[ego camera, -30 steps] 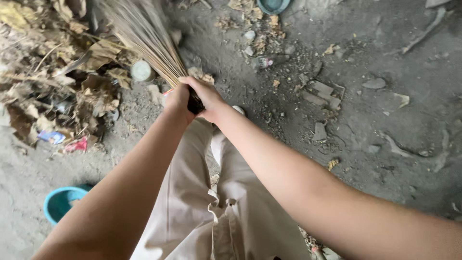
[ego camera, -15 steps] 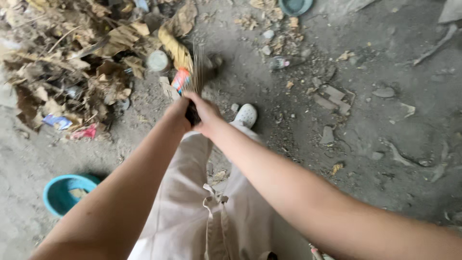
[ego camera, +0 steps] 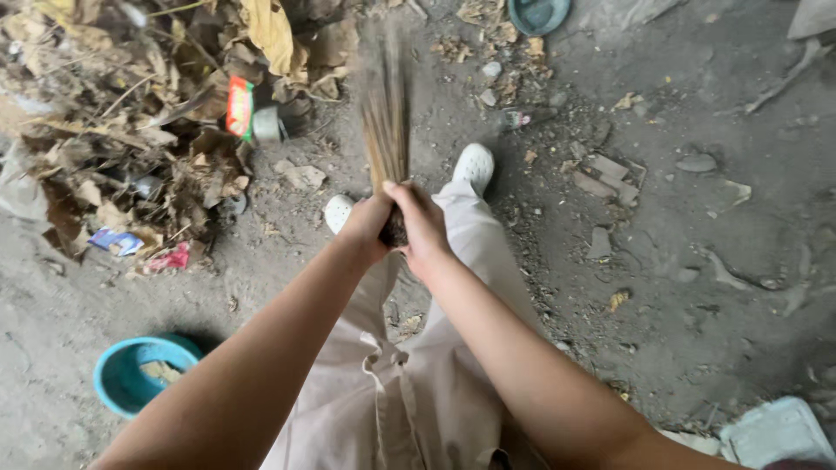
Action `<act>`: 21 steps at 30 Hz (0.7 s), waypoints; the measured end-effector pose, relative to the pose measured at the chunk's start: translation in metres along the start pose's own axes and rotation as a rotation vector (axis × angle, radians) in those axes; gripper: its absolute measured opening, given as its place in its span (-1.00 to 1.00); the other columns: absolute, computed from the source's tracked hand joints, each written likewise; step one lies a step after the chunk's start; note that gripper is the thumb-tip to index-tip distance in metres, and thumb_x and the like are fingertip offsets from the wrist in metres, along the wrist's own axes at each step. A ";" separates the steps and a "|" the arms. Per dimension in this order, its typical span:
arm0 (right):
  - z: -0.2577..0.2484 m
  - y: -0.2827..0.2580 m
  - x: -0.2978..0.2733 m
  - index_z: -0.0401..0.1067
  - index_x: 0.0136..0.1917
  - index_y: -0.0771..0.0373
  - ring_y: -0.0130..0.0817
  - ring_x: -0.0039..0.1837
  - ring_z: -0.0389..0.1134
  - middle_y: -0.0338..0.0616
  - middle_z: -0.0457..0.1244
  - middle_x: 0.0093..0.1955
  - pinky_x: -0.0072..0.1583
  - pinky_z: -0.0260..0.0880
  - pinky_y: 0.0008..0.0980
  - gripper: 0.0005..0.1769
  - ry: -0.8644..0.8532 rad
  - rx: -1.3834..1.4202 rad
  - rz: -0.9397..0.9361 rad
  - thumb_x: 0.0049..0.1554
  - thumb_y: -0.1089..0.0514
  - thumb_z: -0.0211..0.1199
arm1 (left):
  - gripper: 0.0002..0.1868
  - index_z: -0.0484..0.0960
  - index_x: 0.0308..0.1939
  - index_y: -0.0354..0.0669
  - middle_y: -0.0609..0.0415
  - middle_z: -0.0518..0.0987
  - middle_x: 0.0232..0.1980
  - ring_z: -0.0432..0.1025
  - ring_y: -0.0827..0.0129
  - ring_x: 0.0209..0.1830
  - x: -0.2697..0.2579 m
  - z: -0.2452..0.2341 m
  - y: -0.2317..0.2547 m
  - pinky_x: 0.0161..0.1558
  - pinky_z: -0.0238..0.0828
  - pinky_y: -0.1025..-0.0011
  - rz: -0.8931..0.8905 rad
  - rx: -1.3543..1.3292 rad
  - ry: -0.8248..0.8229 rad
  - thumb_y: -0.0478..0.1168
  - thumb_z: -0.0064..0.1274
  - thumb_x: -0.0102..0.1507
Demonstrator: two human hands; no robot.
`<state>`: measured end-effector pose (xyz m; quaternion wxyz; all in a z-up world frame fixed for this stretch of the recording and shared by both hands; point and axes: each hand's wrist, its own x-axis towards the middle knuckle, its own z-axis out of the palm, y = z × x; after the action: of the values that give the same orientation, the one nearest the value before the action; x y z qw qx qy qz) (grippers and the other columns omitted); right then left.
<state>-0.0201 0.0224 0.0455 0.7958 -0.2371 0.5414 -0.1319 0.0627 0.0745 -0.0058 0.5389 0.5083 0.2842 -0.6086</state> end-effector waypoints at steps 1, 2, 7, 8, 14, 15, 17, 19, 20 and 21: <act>-0.008 -0.014 0.007 0.47 0.00 0.15 -0.31 -0.01 0.41 -0.17 0.35 -0.04 -0.06 0.49 -0.27 -0.66 0.010 -0.001 -0.006 0.05 -0.05 0.43 | -0.62 0.55 0.08 -0.35 -0.14 0.64 -0.10 0.59 0.14 -0.22 0.014 0.016 0.001 -0.21 0.63 0.13 -0.007 0.003 -0.009 -0.10 0.02 0.33; -0.017 -0.030 0.016 0.49 0.00 0.10 -0.31 0.00 0.41 -0.19 0.35 -0.03 -0.07 0.48 -0.21 -0.64 0.096 -0.021 0.031 -0.01 -0.07 0.42 | -0.63 0.55 0.04 -0.30 -0.13 0.64 -0.13 0.56 0.13 -0.26 0.028 0.034 -0.001 -0.25 0.57 0.10 -0.058 0.061 -0.098 -0.06 -0.01 0.34; -0.063 -0.105 0.065 0.54 0.08 0.09 -0.33 0.11 0.43 -0.21 0.40 0.08 0.08 0.48 -0.27 -0.52 0.255 -0.062 -0.024 -0.07 -0.13 0.45 | -0.65 0.56 0.00 -0.20 -0.12 0.68 -0.10 0.61 0.16 -0.20 0.088 0.137 0.001 -0.14 0.66 0.12 -0.185 0.088 -0.299 0.01 -0.08 0.37; -0.073 -0.119 0.075 0.53 0.10 0.13 -0.32 0.12 0.42 -0.18 0.39 0.09 0.10 0.47 -0.27 -0.49 0.261 -0.065 -0.066 -0.07 -0.12 0.45 | -0.65 0.56 -0.01 -0.18 -0.10 0.67 -0.11 0.61 0.17 -0.21 0.096 0.155 0.002 -0.17 0.65 0.09 -0.193 0.130 -0.294 0.02 -0.09 0.37; -0.130 -0.190 0.110 0.52 0.11 0.26 -0.25 0.05 0.39 -0.10 0.35 0.05 0.01 0.44 -0.23 -0.45 0.292 -0.056 -0.170 -0.06 -0.07 0.47 | -0.64 0.60 -0.05 -0.18 -0.10 0.67 -0.14 0.61 0.12 -0.25 0.117 0.250 -0.001 -0.27 0.62 0.05 -0.238 0.215 -0.352 0.05 -0.06 0.39; -0.137 -0.201 0.115 0.54 0.10 0.29 -0.24 0.03 0.39 -0.08 0.35 0.04 -0.02 0.43 -0.22 -0.47 0.297 -0.023 -0.169 -0.06 -0.06 0.48 | -0.64 0.59 -0.07 -0.17 -0.09 0.65 -0.18 0.58 0.10 -0.29 0.122 0.264 -0.002 -0.33 0.58 0.01 -0.258 0.250 -0.332 0.06 -0.01 0.40; -0.150 -0.219 0.122 0.55 0.08 0.25 -0.25 0.03 0.41 -0.10 0.37 0.04 -0.01 0.46 -0.23 -0.49 0.380 -0.019 -0.142 -0.07 -0.06 0.47 | -0.65 0.59 -0.09 -0.10 -0.04 0.66 -0.19 0.58 0.14 -0.31 0.137 0.289 -0.007 -0.36 0.58 0.02 -0.319 0.251 -0.388 0.09 -0.07 0.38; -0.161 -0.237 0.133 0.55 0.06 0.22 -0.27 0.04 0.44 -0.11 0.38 0.04 0.00 0.49 -0.24 -0.51 0.456 -0.017 -0.120 -0.09 -0.06 0.46 | -0.65 0.58 -0.11 -0.04 0.02 0.67 -0.21 0.59 0.18 -0.34 0.161 0.312 -0.013 -0.39 0.59 0.04 -0.373 0.251 -0.447 0.11 -0.13 0.36; -0.164 -0.245 0.139 0.54 0.06 0.29 -0.20 0.05 0.46 -0.06 0.39 0.04 0.02 0.52 -0.18 -0.48 0.545 -0.033 -0.057 -0.08 -0.06 0.47 | -0.65 0.58 -0.11 -0.05 0.03 0.67 -0.21 0.59 0.21 -0.33 0.173 0.321 -0.018 -0.36 0.60 0.05 -0.411 0.271 -0.354 0.10 -0.11 0.37; -0.167 -0.251 0.146 0.52 0.07 0.35 -0.13 0.06 0.48 0.00 0.41 0.04 0.03 0.54 -0.12 -0.45 0.633 -0.050 0.007 -0.08 -0.06 0.48 | -0.66 0.59 -0.11 -0.06 0.05 0.68 -0.20 0.59 0.24 -0.32 0.186 0.327 -0.022 -0.33 0.61 0.07 -0.449 0.291 -0.260 0.09 -0.10 0.38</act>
<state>-0.1072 -0.2986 0.0087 0.5821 -0.2018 0.7661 -0.1829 -0.0418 -0.2804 -0.0766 0.3440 0.4226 0.2280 -0.8069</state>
